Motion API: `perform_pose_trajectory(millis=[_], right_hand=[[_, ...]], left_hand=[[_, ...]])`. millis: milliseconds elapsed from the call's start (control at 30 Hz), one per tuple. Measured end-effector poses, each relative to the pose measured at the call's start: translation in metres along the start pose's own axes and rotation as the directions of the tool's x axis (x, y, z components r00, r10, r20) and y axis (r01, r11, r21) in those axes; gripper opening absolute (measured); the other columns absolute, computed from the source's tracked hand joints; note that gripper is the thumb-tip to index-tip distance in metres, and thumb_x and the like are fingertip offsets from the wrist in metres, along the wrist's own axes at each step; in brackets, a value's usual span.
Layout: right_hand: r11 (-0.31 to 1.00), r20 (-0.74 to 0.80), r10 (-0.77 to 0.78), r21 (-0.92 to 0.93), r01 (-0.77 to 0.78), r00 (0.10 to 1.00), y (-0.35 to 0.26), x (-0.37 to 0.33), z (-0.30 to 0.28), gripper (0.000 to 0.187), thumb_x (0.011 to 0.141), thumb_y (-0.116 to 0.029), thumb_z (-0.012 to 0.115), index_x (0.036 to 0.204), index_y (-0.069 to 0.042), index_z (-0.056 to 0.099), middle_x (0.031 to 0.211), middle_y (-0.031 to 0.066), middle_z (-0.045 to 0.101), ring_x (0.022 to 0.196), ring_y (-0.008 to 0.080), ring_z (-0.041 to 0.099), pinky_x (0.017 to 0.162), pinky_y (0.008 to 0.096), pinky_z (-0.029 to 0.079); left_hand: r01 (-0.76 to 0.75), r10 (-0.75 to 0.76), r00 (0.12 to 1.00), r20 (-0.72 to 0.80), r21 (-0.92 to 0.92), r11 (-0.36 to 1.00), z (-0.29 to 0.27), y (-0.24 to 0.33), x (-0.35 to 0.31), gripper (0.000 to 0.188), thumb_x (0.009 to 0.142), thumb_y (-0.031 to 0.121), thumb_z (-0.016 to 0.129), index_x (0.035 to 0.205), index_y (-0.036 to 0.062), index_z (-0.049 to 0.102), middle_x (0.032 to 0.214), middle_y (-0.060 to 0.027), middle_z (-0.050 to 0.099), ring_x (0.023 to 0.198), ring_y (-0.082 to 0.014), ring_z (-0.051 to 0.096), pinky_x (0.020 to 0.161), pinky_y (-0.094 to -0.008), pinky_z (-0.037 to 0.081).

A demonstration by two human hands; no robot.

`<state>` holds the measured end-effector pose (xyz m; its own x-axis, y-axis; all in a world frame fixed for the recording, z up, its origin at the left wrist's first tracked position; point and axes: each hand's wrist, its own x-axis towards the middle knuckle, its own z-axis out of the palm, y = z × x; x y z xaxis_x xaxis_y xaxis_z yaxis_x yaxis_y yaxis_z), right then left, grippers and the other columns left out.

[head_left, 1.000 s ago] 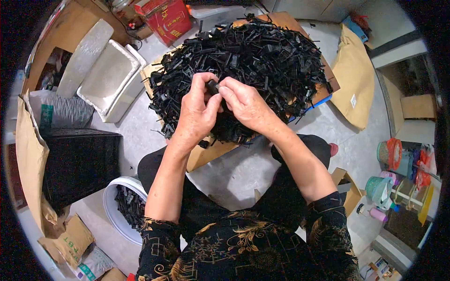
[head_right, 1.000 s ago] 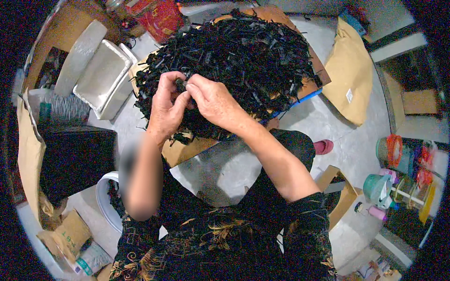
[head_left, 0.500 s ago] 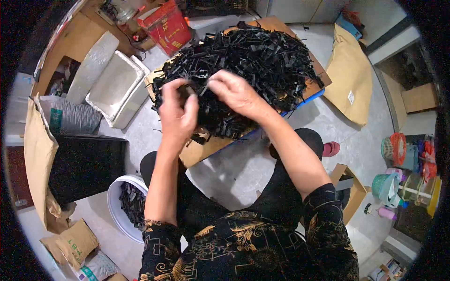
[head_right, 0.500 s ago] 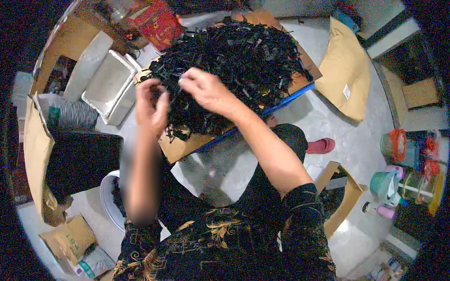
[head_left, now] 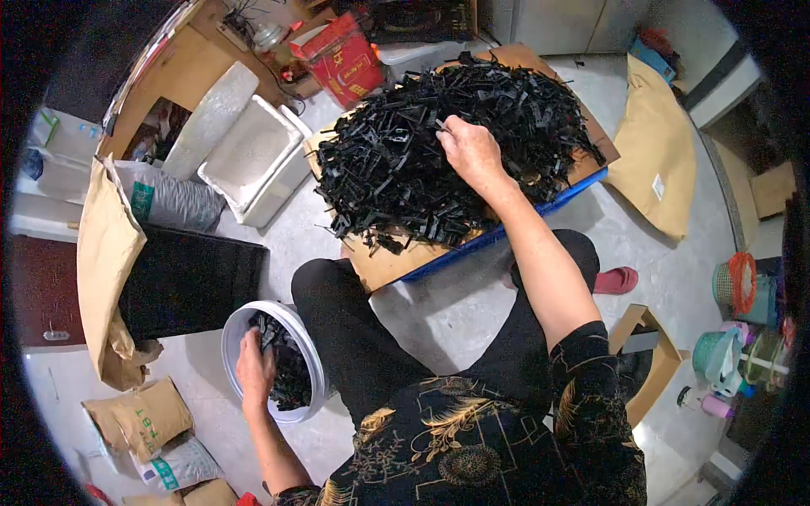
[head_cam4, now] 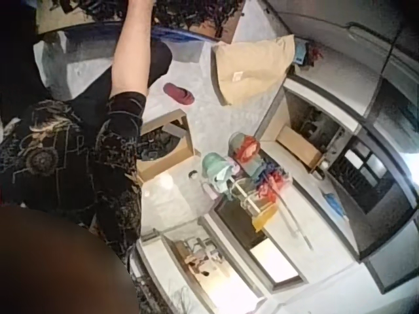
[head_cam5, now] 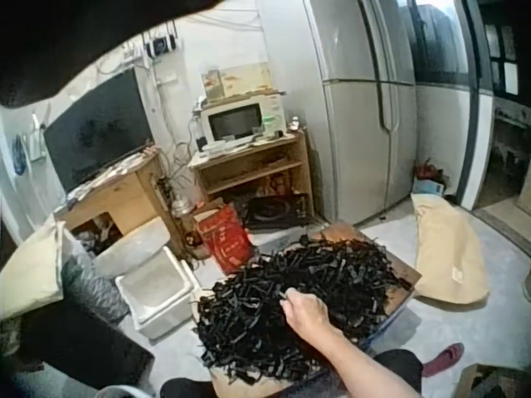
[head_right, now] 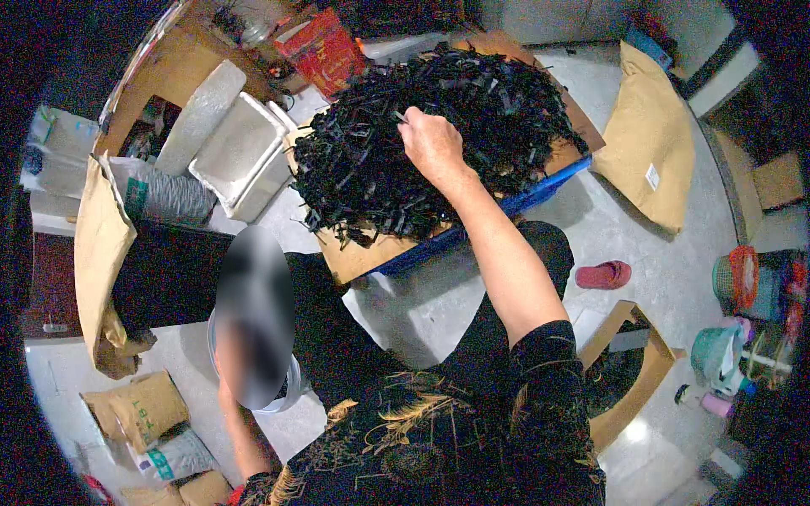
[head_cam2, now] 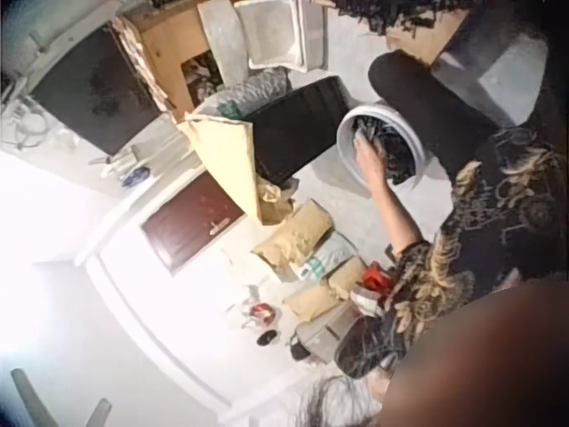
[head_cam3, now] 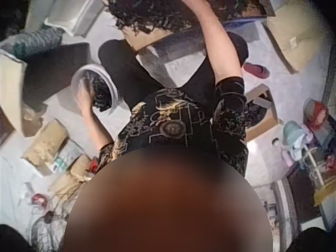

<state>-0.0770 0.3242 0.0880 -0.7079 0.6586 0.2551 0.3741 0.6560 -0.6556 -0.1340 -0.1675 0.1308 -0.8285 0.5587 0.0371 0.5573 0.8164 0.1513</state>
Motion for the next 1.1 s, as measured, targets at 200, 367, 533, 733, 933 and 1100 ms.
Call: perform_pose_trajectory(millis=[200,367,533,733,933,1100], right_hand=[[0.985,-0.002,-0.06,0.165,0.06,0.998,0.007,0.0,0.009,0.024,0.08,-0.025,0.063,0.084,-0.002,0.055,0.069,0.0155,0.059,0.065,0.0306,0.059,0.059,0.0392,0.045],[0.955,0.011,-0.039,0.293,0.034,0.999,0.005,0.007,0.011,0.022,0.083,-0.022,0.062,0.081,-0.001,0.054,0.062,0.006,0.052,0.056,0.0163,0.05,0.055,0.0301,0.042],[0.754,0.242,0.159,0.596,-0.276,0.957,0.001,0.01,-0.004,0.017,0.088,-0.021,0.056,0.081,-0.006,0.054,0.06,-0.0018,0.048,0.045,0.007,0.041,0.043,0.0219,0.033],[0.227,0.452,0.154,0.849,-0.476,0.879,-0.007,0.01,-0.028,0.011,0.091,-0.02,0.055,0.087,-0.011,0.051,0.058,-0.0047,0.045,0.04,0.0018,0.032,0.036,0.0178,0.027],[0.128,0.415,0.074,0.898,-0.421,0.907,-0.009,0.005,-0.03,0.008,0.091,-0.018,0.054,0.095,-0.011,0.053,0.058,-0.0042,0.044,0.041,0.0021,0.033,0.037,0.017,0.027],[0.229,0.393,-0.018,0.897,-0.379,0.919,-0.025,-0.008,-0.021,0.011,0.092,-0.018,0.053,0.1,-0.011,0.054,0.06,-0.0048,0.042,0.044,0.0018,0.034,0.037,0.0165,0.028]], left_hand=[[-0.056,0.009,0.988,-0.155,-0.304,0.951,-0.005,0.081,0.081,0.024,0.083,0.003,0.054,0.107,-0.0007,0.053,0.097,-0.0163,0.057,0.087,-0.0297,0.058,0.078,-0.0335,0.045],[-0.396,0.271,0.915,-0.299,-0.53,0.75,0.014,0.168,0.157,0.02,0.083,0.002,0.056,0.102,0.0021,0.058,0.093,-0.0102,0.06,0.083,-0.0184,0.06,0.065,-0.027,0.048],[-0.434,0.337,0.896,-0.29,-0.734,0.522,0.015,0.254,0.203,0.017,0.083,0.004,0.056,0.1,0.0004,0.058,0.085,-0.0064,0.057,0.07,-0.0115,0.055,0.06,-0.0243,0.044],[-0.123,0.334,0.941,-0.053,-0.973,0.193,0.041,0.263,0.223,0.02,0.087,0.008,0.055,0.107,0.0023,0.055,0.094,-0.0041,0.06,0.069,-0.0085,0.056,0.055,-0.0212,0.043],[0.254,0.38,0.912,0.157,-0.941,-0.222,0.047,0.264,0.238,0.06,0.085,0.022,0.065,0.13,0.0009,0.032,0.1,-0.0135,0.061,0.067,-0.0147,0.061,0.05,-0.0193,0.044],[0.36,0.466,0.871,0.153,-0.845,-0.396,0.051,0.263,0.24,0.058,0.085,0.022,0.063,0.131,0.0035,0.032,0.104,-0.0163,0.061,0.074,-0.019,0.065,0.051,-0.0202,0.049]])
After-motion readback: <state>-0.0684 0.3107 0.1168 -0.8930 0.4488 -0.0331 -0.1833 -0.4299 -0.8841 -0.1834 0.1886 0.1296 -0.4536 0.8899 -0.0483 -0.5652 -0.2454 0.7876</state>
